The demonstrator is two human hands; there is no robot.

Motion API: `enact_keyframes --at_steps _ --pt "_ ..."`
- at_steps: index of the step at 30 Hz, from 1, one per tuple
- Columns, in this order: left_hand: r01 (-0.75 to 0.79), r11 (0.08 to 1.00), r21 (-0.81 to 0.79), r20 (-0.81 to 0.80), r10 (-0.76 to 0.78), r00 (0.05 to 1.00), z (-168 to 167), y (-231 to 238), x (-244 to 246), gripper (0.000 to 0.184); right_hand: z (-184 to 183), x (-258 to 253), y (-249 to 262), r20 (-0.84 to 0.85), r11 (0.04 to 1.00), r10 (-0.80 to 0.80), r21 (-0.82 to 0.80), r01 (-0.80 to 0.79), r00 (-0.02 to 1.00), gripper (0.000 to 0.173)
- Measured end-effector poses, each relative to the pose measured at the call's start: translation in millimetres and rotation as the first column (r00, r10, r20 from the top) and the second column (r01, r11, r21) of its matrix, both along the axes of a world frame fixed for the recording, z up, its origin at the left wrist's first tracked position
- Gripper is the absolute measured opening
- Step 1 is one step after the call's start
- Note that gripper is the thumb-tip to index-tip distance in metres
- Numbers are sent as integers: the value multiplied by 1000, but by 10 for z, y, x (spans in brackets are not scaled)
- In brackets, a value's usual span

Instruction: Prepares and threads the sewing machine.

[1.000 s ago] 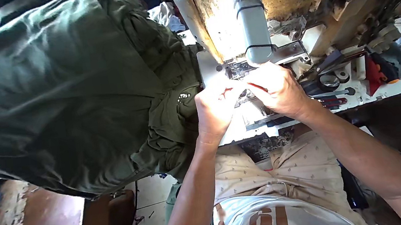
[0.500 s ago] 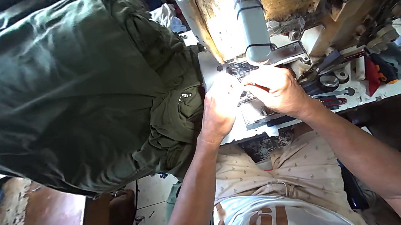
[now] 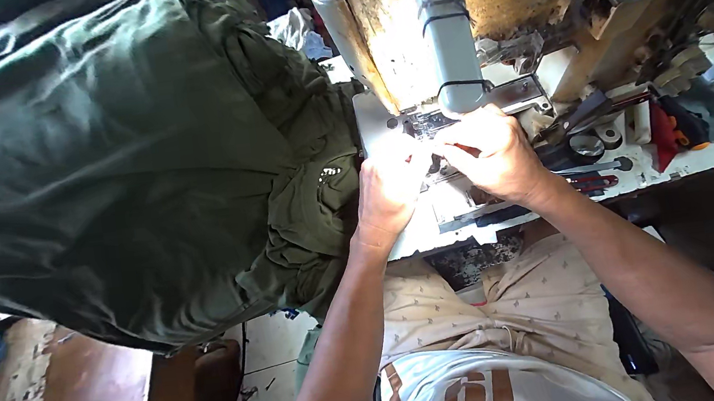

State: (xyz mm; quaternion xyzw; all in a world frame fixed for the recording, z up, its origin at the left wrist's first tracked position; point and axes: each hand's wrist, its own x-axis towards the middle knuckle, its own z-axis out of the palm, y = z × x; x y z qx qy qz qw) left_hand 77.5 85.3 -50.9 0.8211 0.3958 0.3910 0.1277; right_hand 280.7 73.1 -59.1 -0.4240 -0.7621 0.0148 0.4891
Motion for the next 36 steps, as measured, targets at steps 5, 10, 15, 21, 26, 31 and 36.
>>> enact_keyframes --at_steps 5,10,15,21,26,31,36 --pt "-27 999 17 129 25 991 -36 55 -64 21 -8 64 67 145 990 -131 -35 138 981 15" --pt "-40 999 -1 204 40 978 -112 125 -92 18 -90 98 155 230 973 -213 -37 227 949 18" --pt "-81 997 14 152 78 985 -86 122 -61 19 -106 84 195 304 965 -245 -12 261 920 21" --pt "-72 996 45 86 68 994 -67 79 -15 9 -46 72 124 144 971 -224 -49 232 964 16" --pt "-44 999 13 126 42 991 -138 76 11 20 11 -2 -11 70 991 -122 -46 126 990 13" --pt "67 998 18 243 -69 968 -168 185 -26 8 5 -55 1 62 994 -88 -57 91 994 13" --pt "16 1000 -25 171 -12 985 -161 177 -48 10 -46 -95 -33 103 996 -86 -6 87 991 9"
